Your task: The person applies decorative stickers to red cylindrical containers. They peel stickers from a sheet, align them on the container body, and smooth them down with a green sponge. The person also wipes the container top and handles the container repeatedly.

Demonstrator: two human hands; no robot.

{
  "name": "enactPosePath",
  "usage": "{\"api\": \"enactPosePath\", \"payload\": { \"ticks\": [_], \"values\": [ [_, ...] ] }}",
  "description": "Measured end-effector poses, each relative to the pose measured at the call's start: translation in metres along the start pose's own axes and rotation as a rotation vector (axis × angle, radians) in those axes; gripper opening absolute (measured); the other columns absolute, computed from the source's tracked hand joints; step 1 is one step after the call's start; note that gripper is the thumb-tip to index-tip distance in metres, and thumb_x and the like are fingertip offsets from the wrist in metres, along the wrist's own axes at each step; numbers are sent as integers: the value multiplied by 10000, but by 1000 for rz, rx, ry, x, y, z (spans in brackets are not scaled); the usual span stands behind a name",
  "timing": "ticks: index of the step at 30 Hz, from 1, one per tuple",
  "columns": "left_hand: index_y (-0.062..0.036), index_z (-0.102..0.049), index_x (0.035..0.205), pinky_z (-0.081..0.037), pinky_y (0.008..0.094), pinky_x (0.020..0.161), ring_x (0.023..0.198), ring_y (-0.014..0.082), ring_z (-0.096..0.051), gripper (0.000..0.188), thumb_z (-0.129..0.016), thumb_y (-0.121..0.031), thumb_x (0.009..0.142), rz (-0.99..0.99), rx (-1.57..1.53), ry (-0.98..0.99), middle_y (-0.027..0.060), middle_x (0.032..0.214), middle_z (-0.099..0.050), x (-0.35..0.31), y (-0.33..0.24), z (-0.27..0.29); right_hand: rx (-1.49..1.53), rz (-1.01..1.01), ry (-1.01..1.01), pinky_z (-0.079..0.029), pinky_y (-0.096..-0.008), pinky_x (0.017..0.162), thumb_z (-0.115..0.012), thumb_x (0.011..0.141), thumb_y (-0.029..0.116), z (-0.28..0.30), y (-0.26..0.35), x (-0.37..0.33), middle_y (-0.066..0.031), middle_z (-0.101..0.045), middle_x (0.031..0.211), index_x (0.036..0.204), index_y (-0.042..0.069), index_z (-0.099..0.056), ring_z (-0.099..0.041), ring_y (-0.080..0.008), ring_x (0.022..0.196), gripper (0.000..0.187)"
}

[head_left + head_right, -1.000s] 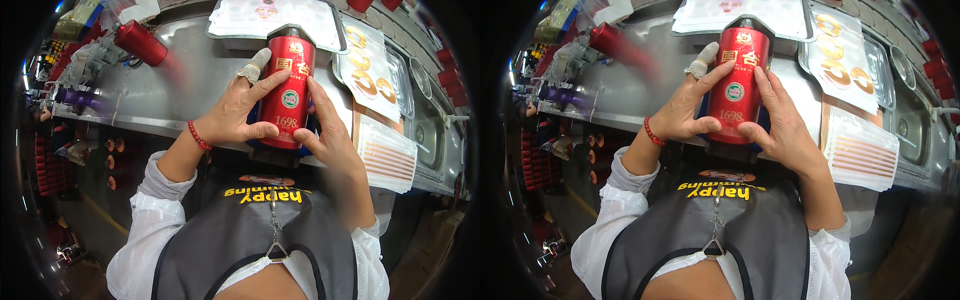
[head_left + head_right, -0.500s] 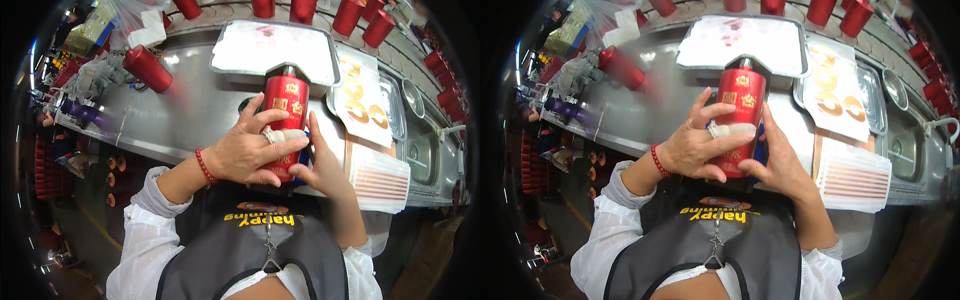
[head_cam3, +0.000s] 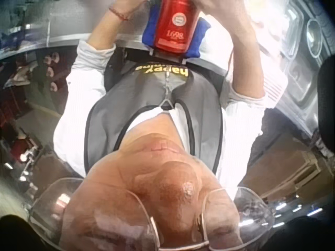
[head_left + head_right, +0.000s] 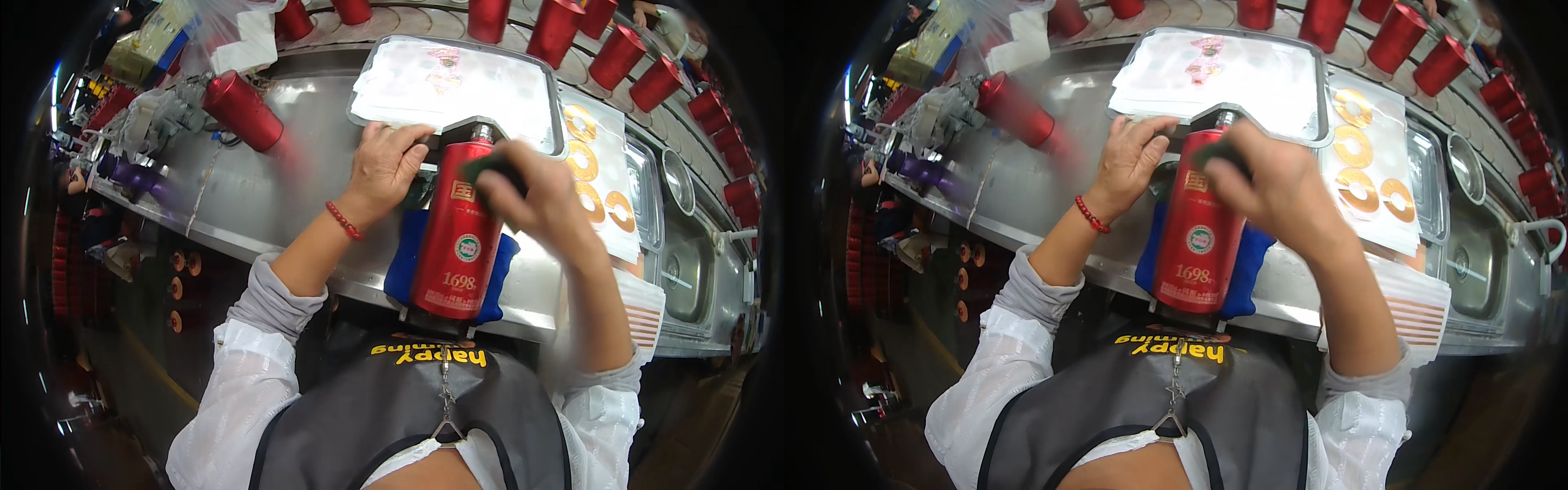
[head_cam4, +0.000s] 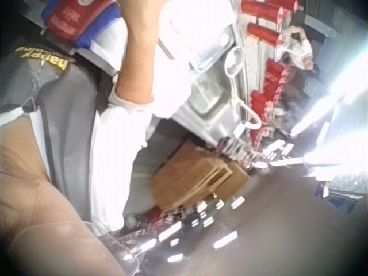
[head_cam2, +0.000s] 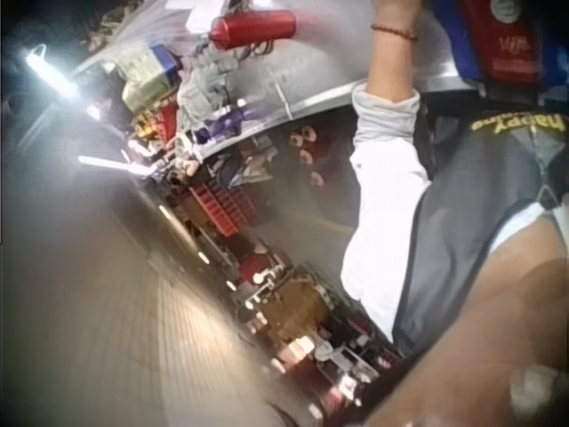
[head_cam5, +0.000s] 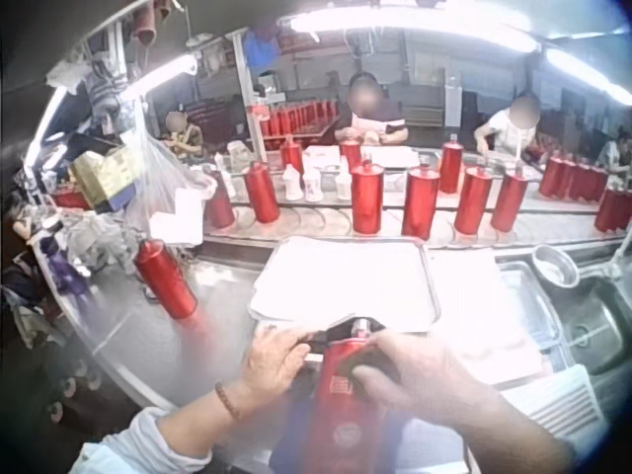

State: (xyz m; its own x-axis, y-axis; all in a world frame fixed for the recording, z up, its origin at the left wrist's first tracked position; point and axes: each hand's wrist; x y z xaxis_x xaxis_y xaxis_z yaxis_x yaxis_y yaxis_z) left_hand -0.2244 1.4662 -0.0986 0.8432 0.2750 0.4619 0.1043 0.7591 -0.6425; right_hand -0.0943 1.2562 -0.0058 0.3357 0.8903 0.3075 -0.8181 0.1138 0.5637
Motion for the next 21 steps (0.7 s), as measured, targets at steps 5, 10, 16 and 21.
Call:
{"api": "enactPosePath", "payload": {
  "ticks": [5,10,16,21],
  "values": [
    [-65,-601,1336,-392,458,1036,1153,415,-462,550,-699,-370,889,304,336,344,218,1306,-551,-43,19,1,174,200,255,-550,-366,708,-730,852,69,3,31,-2,-147,-700,856,991,35,-691,-698,-300,784,148],
    [-21,-531,1269,-375,487,1051,1197,392,-440,616,-774,-371,825,296,239,366,247,1208,-550,-31,30,-9,-359,169,-282,-475,-371,658,-766,806,74,-1,-3,11,-60,-643,767,1020,84,-707,-630,-254,695,222],
    [-81,-476,1204,-512,235,775,916,84,-598,297,-637,-123,958,511,-783,-68,48,1067,-622,-36,5,14,57,142,-53,-497,-353,709,-748,794,75,-12,31,-48,-37,-649,795,991,33,-667,-605,-183,682,217],
    [-48,-539,1180,-491,228,801,895,50,-581,235,-617,-116,969,296,-674,81,8,1010,-634,-2,-72,5,364,-438,-373,-488,-254,787,-674,956,208,-41,30,-34,-48,-649,938,1094,0,-601,-582,-109,869,260]
  ]
}}
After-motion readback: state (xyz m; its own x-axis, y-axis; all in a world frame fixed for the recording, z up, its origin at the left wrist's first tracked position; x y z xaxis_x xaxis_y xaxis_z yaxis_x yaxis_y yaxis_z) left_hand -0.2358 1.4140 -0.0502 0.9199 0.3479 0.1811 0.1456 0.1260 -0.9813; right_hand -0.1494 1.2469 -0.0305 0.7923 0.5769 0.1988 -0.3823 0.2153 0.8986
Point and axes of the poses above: each hand's wrist, its own x-axis towards the middle knuckle, its own z-axis out of the back of the hand, y = z × x
